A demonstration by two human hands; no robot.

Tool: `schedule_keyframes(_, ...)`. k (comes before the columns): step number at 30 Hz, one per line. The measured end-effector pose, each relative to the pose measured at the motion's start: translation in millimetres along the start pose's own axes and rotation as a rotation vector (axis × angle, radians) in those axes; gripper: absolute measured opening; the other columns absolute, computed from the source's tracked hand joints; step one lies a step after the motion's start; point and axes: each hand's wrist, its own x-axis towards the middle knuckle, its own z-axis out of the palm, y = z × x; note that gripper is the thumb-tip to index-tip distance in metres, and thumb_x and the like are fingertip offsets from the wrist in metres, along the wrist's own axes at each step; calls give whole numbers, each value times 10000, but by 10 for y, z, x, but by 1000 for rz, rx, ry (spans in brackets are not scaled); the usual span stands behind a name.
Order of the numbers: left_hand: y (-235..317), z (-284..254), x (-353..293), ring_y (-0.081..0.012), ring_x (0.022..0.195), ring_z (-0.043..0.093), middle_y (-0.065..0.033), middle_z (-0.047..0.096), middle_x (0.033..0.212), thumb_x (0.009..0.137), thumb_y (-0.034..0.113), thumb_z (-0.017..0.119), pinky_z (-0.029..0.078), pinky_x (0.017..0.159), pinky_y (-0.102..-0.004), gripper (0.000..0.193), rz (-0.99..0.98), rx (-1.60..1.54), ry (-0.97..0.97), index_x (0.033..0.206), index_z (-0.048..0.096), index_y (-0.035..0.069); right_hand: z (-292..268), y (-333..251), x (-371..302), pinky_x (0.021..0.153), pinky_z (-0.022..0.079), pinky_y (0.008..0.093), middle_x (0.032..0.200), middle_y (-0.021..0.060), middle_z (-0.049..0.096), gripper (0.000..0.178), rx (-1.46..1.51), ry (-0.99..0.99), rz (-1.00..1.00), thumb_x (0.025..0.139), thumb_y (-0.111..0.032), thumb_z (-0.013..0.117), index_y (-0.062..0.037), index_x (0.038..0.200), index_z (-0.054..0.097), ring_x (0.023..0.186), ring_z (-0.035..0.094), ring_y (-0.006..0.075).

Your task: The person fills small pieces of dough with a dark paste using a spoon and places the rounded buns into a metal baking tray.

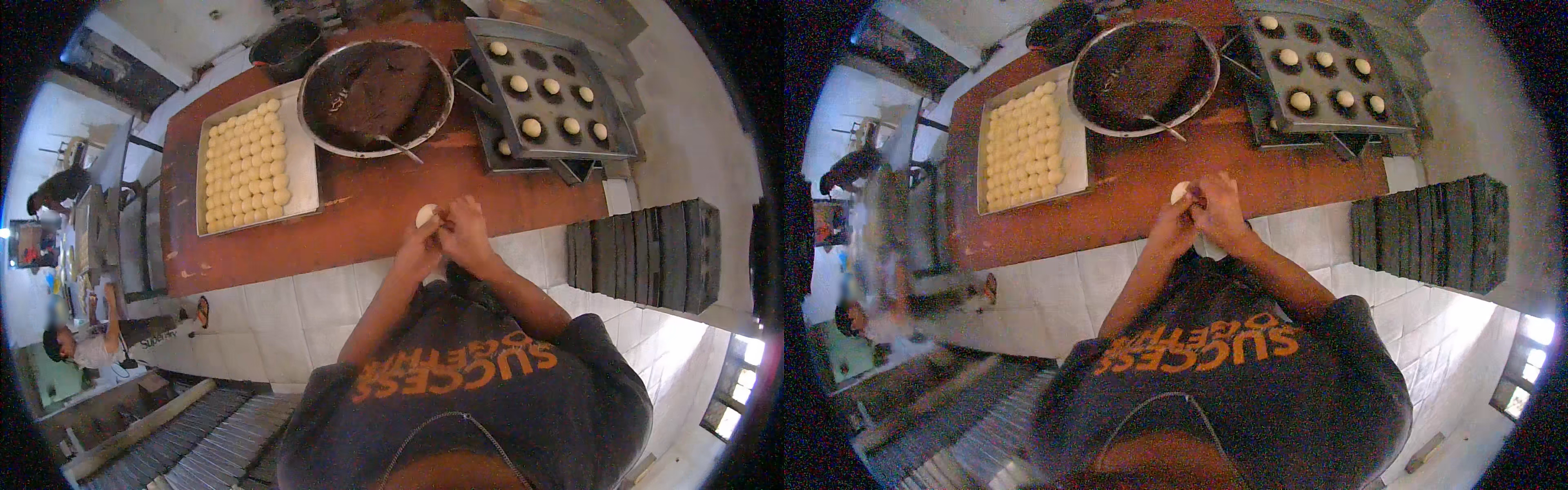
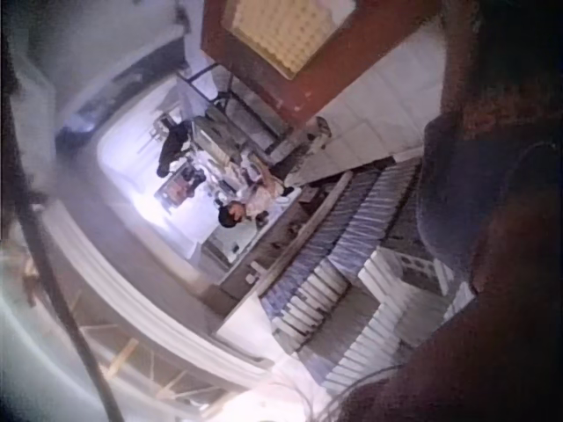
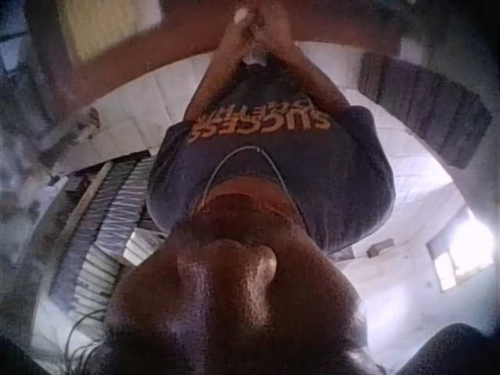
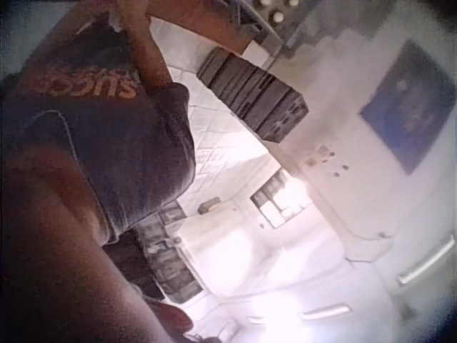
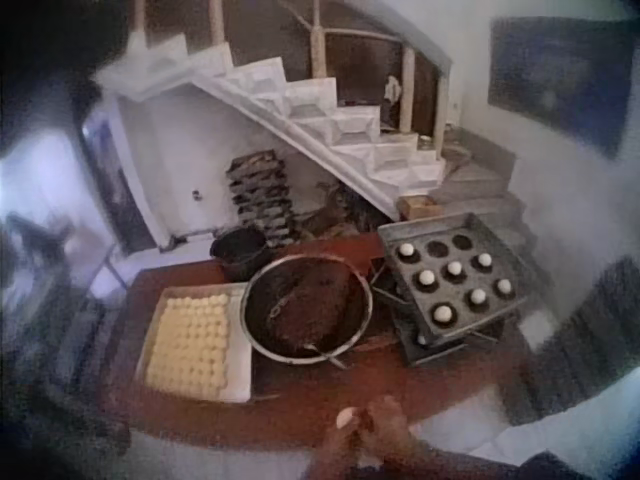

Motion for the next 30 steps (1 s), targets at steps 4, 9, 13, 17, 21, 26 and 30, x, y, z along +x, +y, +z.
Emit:
schedule_keyframes(4, -11, 231, 94, -175, 948, 532, -62, 546, 1012, 902, 284, 454, 435, 843, -311, 307, -32, -141, -71, 1100, 476, 50, -71, 345, -15, 716, 366, 411, 873, 115, 548, 182, 80, 61, -102, 615, -51, 627, -50, 788, 567, 834, 489, 299)
schedule_keyframes(9, -326, 857, 337, -168, 960, 523, -55, 548, 1011, 888, 331, 473, 435, 829, -316, 340, 82, -107, 129, 1086, 494, 55, -568, 501, 205, 730, 383, 393, 819, 80, 581, 195, -50, 177, -319, 626, -73, 636, -57, 815, 588, 780, 525, 272)
schedule_keyframes(13, -699, 1253, 745, -151, 943, 524, -46, 552, 1003, 872, 318, 509, 445, 799, -312, 342, 132, 30, 134, 1085, 500, 50, -1058, 1049, 326, 740, 409, 378, 820, 89, 586, 211, -43, 175, -339, 623, -50, 637, -41, 829, 597, 780, 539, 268)
schedule_keyframes(17, -1008, 1523, 1065, -160, 903, 549, -47, 574, 986, 844, 207, 560, 456, 803, -298, 260, 162, 221, 121, 1044, 534, 44, -1557, 1476, 409, 723, 443, 379, 804, 96, 592, 194, 166, 244, -347, 612, -29, 650, -31, 799, 596, 791, 554, 277)
schedule_keyframes(21, -1160, 1835, 1243, -135, 846, 562, -42, 591, 937, 779, 68, 620, 465, 760, -259, 265, 273, 632, 119, 1029, 552, 15, -2224, 1687, 486, 713, 460, 376, 814, 108, 593, 199, 260, 103, -277, 624, -49, 672, -27, 807, 597, 788, 561, 291)
schedule_keyframes(26, -1158, 2351, 1383, -143, 830, 588, -69, 615, 882, 705, 29, 647, 473, 744, -272, 402, 509, 1293, -139, 1088, 528, 18, -2893, 1717, 571, 742, 454, 325, 881, 121, 577, 219, 345, 134, -202, 714, -73, 637, -30, 924, 591, 829, 570, 237)
schedule_keyframes(30, -1208, 2989, 1366, -137, 809, 600, -91, 618, 931, 678, 59, 702, 499, 703, -264, 434, 572, 1611, -67, 1082, 544, 49, -2880, 1912, 611, 732, 455, 269, 932, 66, 565, 271, 805, 210, 72, 833, -94, 515, -18, 1092, 489, 874, 543, 142)
